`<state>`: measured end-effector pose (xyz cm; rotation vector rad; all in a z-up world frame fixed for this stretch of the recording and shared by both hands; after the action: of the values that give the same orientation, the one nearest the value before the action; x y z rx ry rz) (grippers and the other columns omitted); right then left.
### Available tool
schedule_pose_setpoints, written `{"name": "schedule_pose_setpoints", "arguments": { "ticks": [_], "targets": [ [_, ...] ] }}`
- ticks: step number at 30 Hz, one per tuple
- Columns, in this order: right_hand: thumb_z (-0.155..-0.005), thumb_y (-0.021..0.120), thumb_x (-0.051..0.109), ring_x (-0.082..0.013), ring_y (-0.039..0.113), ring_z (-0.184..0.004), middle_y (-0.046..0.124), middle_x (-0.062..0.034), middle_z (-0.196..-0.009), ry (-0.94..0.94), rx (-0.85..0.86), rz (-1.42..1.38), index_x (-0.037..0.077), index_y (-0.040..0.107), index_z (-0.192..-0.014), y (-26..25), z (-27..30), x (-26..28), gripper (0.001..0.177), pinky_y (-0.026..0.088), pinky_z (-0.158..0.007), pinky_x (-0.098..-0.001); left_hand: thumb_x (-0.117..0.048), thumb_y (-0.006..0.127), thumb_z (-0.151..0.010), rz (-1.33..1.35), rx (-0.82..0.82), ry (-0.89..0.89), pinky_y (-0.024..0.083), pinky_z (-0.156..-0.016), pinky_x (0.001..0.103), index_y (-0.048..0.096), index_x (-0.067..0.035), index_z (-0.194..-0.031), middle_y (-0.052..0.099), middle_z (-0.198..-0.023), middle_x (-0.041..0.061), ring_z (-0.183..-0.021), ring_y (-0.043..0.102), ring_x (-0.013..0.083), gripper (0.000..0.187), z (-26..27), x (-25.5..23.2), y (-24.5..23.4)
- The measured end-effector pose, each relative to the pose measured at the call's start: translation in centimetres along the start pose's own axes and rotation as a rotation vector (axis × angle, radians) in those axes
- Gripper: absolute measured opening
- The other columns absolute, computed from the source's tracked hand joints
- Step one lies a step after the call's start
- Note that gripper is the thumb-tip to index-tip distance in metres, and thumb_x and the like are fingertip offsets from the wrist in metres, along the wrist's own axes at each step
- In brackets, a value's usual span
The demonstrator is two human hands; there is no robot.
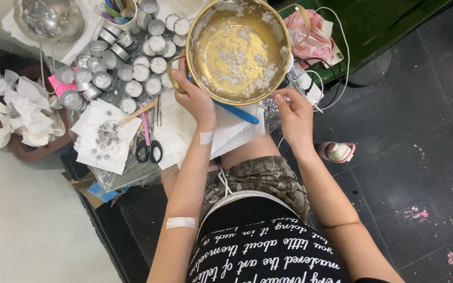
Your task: Preparing candle wax by adding wax flakes to a pot and stirring.
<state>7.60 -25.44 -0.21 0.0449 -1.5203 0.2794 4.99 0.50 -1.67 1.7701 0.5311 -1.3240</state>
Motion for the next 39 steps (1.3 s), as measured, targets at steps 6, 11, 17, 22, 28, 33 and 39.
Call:
{"name": "schedule_pose_setpoints", "arguments": {
  "ticks": [6, 11, 17, 22, 28, 33, 39],
  "targets": [
    [-0.107, 0.058, 0.011, 0.0023, 0.033, -0.057, 0.051, 0.0119, -0.068, 0.074, 0.048, -0.091, 0.003, 0.072, -0.109, 0.5, 0.4, -0.7, 0.016, 0.022, -0.051, -0.0213, -0.039, 0.031, -0.116, -0.080, 0.029, 0.028, 0.047, -0.110, 0.032, 0.058, 0.009, -0.143, 0.067, -0.139, 0.015, -0.126, 0.063, 0.0196, 0.061, 1.0, -1.2, -0.1],
    [-0.105, 0.058, 0.013, 0.0020, 0.032, -0.050, 0.053, 0.0101, -0.066, 0.263, 0.195, -0.188, 0.005, 0.073, -0.107, 2.1, 2.2, -0.2, 0.017, 0.020, -0.045, -0.0202, -0.040, 0.031, -0.117, -0.098, 0.054, 0.017, 0.051, -0.102, 0.030, 0.055, 0.006, -0.147, 0.065, -0.140, 0.013, -0.120, 0.065, 0.0171, 0.060, 2.3, -0.9, -0.7],
    [-0.108, 0.063, 0.019, -0.0026, 0.037, -0.056, 0.061, 0.0058, -0.076, -0.020, 0.133, -0.018, 0.008, 0.074, -0.107, 1.0, -0.7, 5.0, 0.016, 0.026, -0.049, -0.0233, -0.044, 0.031, -0.114, -0.055, 0.091, -0.089, 0.060, -0.077, 0.027, 0.049, 0.001, -0.152, 0.066, -0.133, 0.011, -0.098, 0.071, 0.0134, 0.061, 3.1, 0.2, -1.3],
    [-0.099, 0.079, 0.032, -0.0145, 0.056, -0.053, 0.059, -0.0007, -0.062, -0.638, -0.089, 0.788, 0.013, 0.077, -0.091, 2.0, -3.7, 11.8, 0.020, 0.039, -0.053, -0.0306, -0.045, 0.030, -0.114, -0.075, 0.136, -0.109, 0.060, -0.075, 0.026, 0.047, -0.001, -0.154, 0.070, -0.123, 0.013, -0.093, 0.072, 0.0131, 0.061, 3.5, 0.1, -1.5],
    [-0.084, 0.091, 0.064, -0.0248, 0.053, -0.045, 0.049, -0.0031, -0.046, -0.771, -0.072, 1.163, 0.014, 0.063, -0.058, 2.7, -5.8, 11.8, 0.063, 0.037, -0.047, -0.0362, -0.040, 0.034, -0.116, -0.087, 0.214, -0.084, 0.061, -0.083, 0.027, 0.048, -0.001, -0.152, 0.064, -0.135, 0.010, -0.105, 0.070, 0.0121, 0.055, 2.9, -0.7, -1.6],
    [-0.097, 0.084, 0.042, -0.0164, 0.061, -0.056, 0.059, 0.0024, -0.062, -0.778, 0.046, 1.015, 0.014, 0.074, -0.079, 1.0, -6.8, 10.5, 0.034, 0.043, -0.056, -0.0308, -0.038, 0.039, -0.114, -0.043, 0.319, -0.176, 0.057, -0.081, 0.026, 0.042, -0.002, -0.156, 0.061, -0.138, 0.009, -0.104, 0.066, 0.0116, 0.055, 2.5, 0.0, -1.2],
    [-0.096, 0.087, 0.042, -0.0181, 0.069, -0.064, 0.071, -0.0041, -0.072, -0.681, 0.079, 0.861, 0.017, 0.082, -0.102, 0.5, -7.1, 10.7, 0.026, 0.051, -0.061, -0.0286, -0.044, 0.034, -0.117, -0.090, 0.366, -0.196, 0.056, -0.088, 0.025, 0.039, -0.003, -0.159, 0.060, -0.141, 0.014, -0.110, 0.066, 0.0105, 0.059, 2.5, 2.4, -0.4]
  ]
}}
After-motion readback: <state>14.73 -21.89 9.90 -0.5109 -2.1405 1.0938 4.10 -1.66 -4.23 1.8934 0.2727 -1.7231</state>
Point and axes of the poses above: each hand's wrist, its own z-axis away from the middle knuckle, its own y-axis out of the palm, x = y × z, the point moved 7 cm from there along -z, towards the middle knuckle
